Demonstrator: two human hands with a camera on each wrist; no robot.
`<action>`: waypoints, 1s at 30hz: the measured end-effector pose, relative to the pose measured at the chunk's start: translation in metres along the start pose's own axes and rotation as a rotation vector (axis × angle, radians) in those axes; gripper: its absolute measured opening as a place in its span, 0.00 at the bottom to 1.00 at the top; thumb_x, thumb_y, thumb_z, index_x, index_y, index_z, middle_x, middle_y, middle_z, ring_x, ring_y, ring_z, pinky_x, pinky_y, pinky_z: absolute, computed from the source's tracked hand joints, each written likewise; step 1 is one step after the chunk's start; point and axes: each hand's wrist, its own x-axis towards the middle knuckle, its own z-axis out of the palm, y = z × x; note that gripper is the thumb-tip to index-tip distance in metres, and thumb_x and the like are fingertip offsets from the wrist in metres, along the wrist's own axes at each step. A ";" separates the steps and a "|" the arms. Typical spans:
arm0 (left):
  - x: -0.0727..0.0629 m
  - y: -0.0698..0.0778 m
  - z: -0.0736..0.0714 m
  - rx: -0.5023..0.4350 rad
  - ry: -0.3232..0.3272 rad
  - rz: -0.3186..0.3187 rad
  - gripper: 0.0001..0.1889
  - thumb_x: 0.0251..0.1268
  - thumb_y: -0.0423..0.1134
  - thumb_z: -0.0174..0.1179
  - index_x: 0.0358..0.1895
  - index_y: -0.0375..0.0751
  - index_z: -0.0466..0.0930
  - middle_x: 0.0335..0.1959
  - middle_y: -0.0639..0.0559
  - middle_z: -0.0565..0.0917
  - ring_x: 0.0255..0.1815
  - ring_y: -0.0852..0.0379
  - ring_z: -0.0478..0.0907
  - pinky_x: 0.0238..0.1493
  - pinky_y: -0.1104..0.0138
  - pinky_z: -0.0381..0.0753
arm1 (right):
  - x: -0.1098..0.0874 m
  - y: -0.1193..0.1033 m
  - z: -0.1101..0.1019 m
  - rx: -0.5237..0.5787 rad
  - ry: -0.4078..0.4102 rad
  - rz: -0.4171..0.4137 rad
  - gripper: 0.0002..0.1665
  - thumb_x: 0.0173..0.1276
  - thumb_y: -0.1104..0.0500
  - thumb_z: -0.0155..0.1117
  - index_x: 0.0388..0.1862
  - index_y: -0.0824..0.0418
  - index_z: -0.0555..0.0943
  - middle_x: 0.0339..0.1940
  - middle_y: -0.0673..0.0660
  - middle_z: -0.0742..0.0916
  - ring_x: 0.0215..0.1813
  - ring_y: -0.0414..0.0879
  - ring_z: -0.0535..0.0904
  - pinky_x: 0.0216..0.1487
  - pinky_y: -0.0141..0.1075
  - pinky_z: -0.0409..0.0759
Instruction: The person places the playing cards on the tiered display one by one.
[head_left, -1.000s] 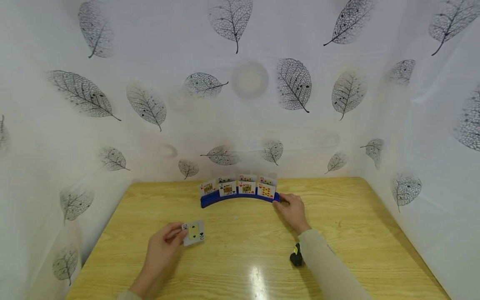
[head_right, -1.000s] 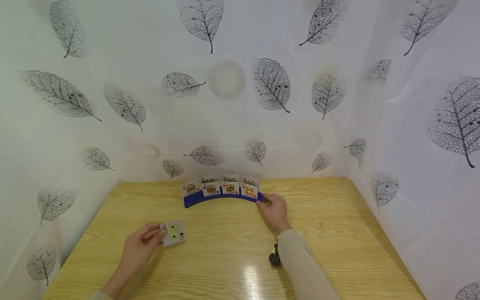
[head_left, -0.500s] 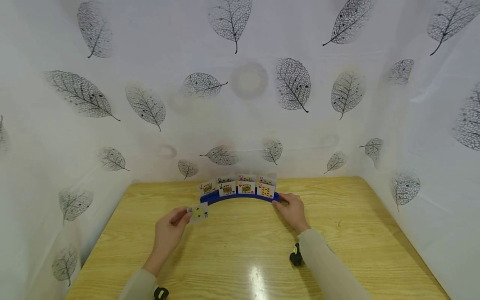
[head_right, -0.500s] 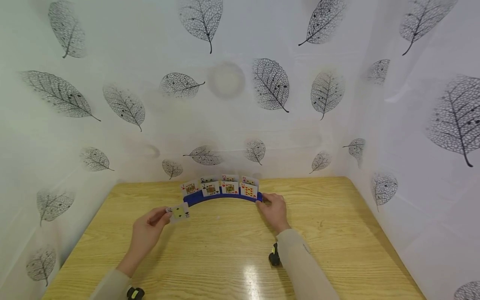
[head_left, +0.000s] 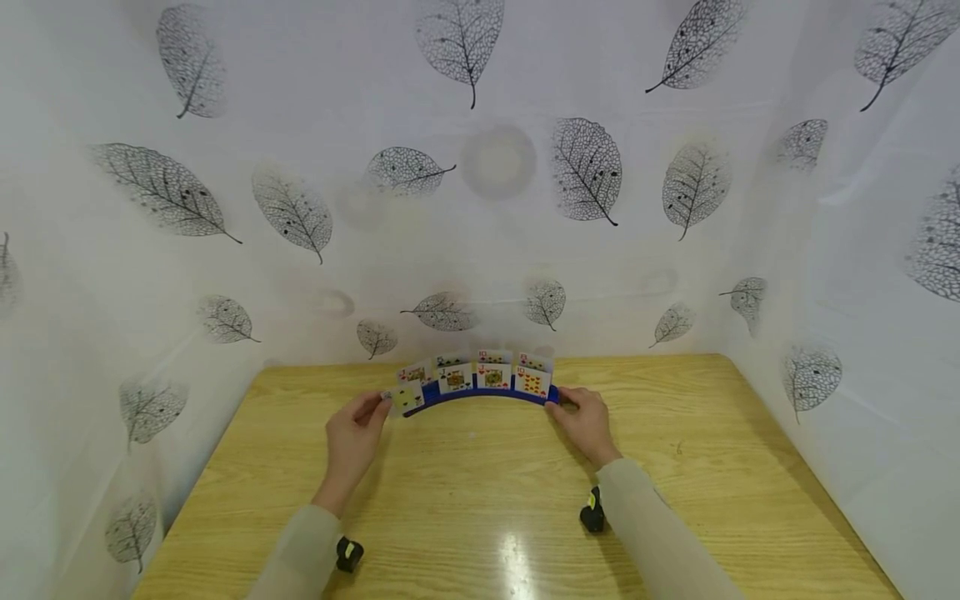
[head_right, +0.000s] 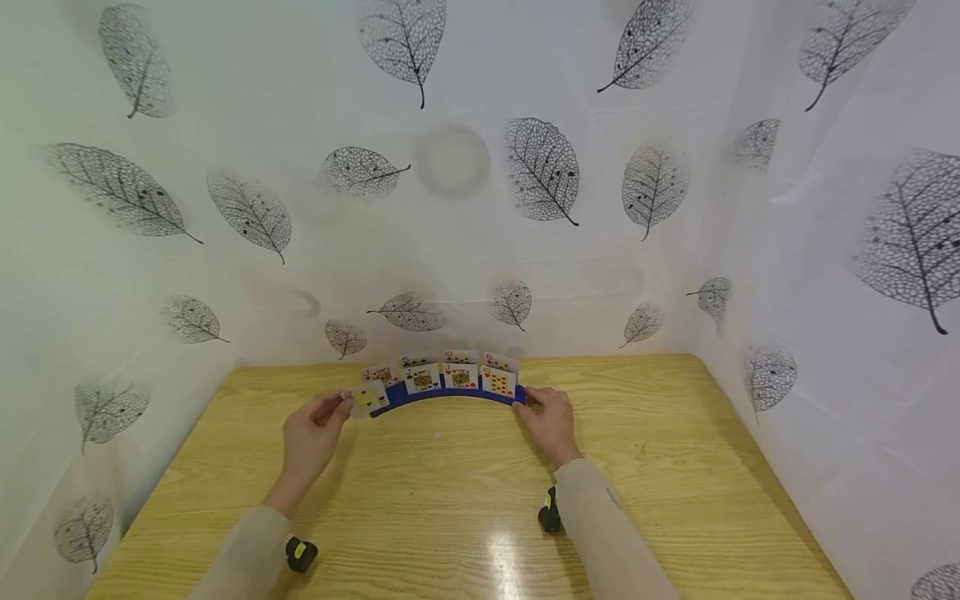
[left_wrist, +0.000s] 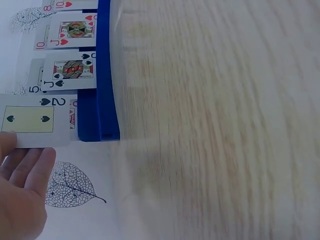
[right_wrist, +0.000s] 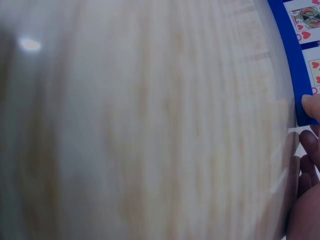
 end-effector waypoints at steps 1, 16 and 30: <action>0.001 0.000 0.002 0.001 0.002 -0.006 0.09 0.70 0.30 0.69 0.50 0.29 0.87 0.47 0.32 0.91 0.43 0.61 0.89 0.44 0.83 0.83 | 0.000 0.000 0.000 0.004 0.000 0.004 0.26 0.71 0.56 0.75 0.62 0.70 0.85 0.55 0.66 0.90 0.62 0.65 0.79 0.70 0.61 0.73; 0.014 -0.015 0.023 -0.022 0.051 -0.029 0.08 0.68 0.27 0.69 0.47 0.26 0.87 0.44 0.29 0.90 0.36 0.75 0.82 0.41 0.85 0.82 | 0.001 0.000 -0.001 0.005 -0.026 0.033 0.27 0.71 0.54 0.74 0.63 0.69 0.84 0.57 0.67 0.89 0.64 0.64 0.78 0.71 0.59 0.74; 0.017 -0.019 0.031 -0.015 0.020 -0.047 0.09 0.71 0.27 0.67 0.50 0.27 0.86 0.47 0.30 0.90 0.47 0.36 0.89 0.44 0.86 0.81 | 0.000 0.000 -0.001 0.001 -0.016 0.019 0.27 0.71 0.55 0.74 0.63 0.70 0.84 0.56 0.67 0.89 0.62 0.64 0.79 0.68 0.59 0.75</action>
